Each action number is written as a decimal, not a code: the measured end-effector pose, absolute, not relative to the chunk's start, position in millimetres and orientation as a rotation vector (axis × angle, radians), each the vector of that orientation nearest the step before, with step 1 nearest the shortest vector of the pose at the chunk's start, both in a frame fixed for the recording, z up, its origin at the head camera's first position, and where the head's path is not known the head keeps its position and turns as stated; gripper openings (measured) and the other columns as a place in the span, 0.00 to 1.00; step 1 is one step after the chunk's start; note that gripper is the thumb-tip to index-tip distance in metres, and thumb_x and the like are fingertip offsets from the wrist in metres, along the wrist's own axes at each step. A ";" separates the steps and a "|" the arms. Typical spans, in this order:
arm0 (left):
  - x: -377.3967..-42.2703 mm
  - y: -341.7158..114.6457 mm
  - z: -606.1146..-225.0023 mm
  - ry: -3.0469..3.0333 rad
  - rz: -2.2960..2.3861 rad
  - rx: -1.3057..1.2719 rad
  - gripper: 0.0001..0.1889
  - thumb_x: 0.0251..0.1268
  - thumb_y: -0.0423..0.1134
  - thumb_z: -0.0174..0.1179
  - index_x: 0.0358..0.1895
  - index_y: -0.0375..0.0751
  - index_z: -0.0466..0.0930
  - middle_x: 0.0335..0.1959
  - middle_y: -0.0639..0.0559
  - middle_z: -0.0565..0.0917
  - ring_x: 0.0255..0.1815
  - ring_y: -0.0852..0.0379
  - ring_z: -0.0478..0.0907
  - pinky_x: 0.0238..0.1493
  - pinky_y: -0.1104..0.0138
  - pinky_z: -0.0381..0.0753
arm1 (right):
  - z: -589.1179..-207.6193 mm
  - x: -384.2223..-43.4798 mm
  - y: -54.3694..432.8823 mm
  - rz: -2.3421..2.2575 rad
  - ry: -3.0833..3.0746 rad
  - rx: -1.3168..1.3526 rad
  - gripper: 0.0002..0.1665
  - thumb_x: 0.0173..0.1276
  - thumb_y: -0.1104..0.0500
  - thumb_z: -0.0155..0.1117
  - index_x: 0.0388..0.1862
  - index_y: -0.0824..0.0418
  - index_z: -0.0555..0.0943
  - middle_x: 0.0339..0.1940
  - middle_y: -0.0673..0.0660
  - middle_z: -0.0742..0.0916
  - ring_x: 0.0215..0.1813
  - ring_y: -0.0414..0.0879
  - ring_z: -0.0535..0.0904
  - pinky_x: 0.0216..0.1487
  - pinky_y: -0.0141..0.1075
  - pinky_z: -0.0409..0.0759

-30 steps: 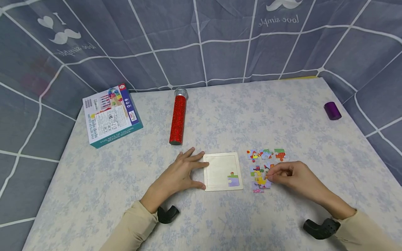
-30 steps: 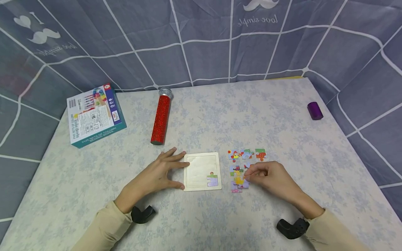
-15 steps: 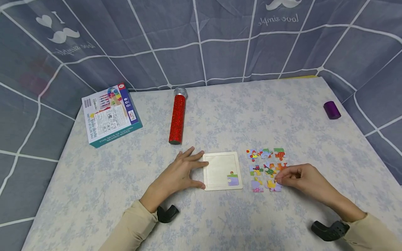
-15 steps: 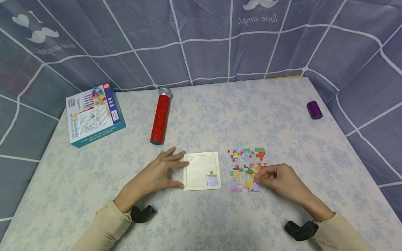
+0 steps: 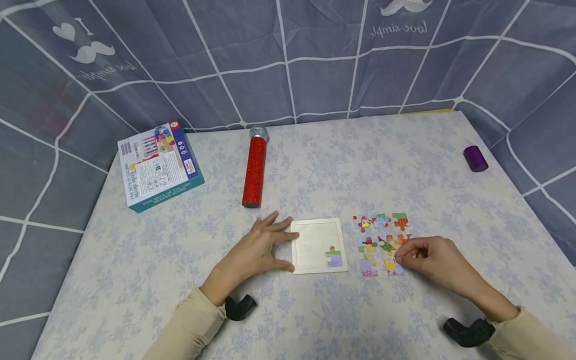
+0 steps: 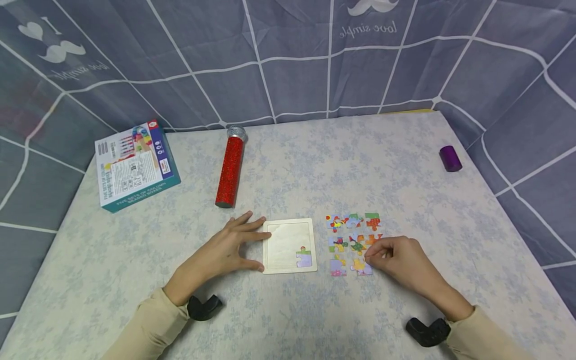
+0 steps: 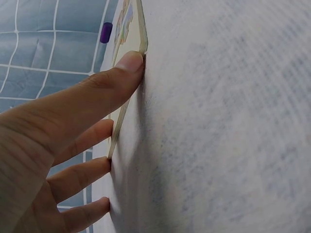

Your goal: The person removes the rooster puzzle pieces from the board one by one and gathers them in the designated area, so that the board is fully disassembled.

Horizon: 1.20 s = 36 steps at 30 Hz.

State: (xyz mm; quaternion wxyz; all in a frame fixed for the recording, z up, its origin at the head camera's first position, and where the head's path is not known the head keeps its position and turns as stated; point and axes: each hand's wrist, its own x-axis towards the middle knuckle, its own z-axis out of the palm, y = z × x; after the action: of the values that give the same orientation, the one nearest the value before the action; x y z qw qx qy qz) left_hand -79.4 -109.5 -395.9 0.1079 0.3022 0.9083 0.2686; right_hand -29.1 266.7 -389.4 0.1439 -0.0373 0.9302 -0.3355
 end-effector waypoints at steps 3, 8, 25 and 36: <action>-79.4 -109.8 -395.9 2.670 0.786 0.891 0.37 0.36 0.47 0.82 0.57 0.41 0.83 0.69 0.40 0.71 0.75 0.33 0.55 0.66 0.32 0.53 | -390.4 -28.0 266.0 -0.969 2.679 -0.107 0.03 0.65 0.54 0.70 0.32 0.52 0.86 0.23 0.45 0.82 0.25 0.36 0.72 0.27 0.32 0.69; -79.6 -109.7 -396.0 2.672 0.781 0.895 0.37 0.36 0.48 0.82 0.57 0.41 0.83 0.69 0.40 0.71 0.75 0.34 0.55 0.66 0.32 0.53 | -390.9 -27.6 265.5 -0.974 2.683 -0.110 0.03 0.64 0.57 0.70 0.31 0.50 0.86 0.23 0.45 0.82 0.25 0.35 0.72 0.28 0.31 0.70; -78.6 -109.5 -395.7 2.670 0.786 0.880 0.37 0.37 0.47 0.82 0.57 0.42 0.83 0.69 0.41 0.71 0.75 0.35 0.54 0.67 0.33 0.52 | -384.1 -41.9 244.1 -1.104 2.767 -0.256 0.06 0.64 0.58 0.71 0.40 0.54 0.88 0.20 0.45 0.79 0.21 0.36 0.68 0.23 0.30 0.67; -79.1 -109.7 -395.9 2.675 0.784 0.887 0.37 0.36 0.47 0.82 0.57 0.42 0.83 0.69 0.40 0.71 0.75 0.34 0.55 0.67 0.33 0.52 | -393.0 -51.2 197.5 -1.218 2.648 -0.417 0.10 0.61 0.64 0.71 0.42 0.56 0.88 0.20 0.44 0.77 0.18 0.35 0.67 0.19 0.29 0.66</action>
State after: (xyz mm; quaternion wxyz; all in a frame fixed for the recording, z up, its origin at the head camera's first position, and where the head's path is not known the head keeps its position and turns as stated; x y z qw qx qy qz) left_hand -79.1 -109.7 -395.9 0.1077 0.3015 0.9091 0.2666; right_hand -51.2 197.5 -393.0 0.0986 -0.1411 0.8949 -0.4117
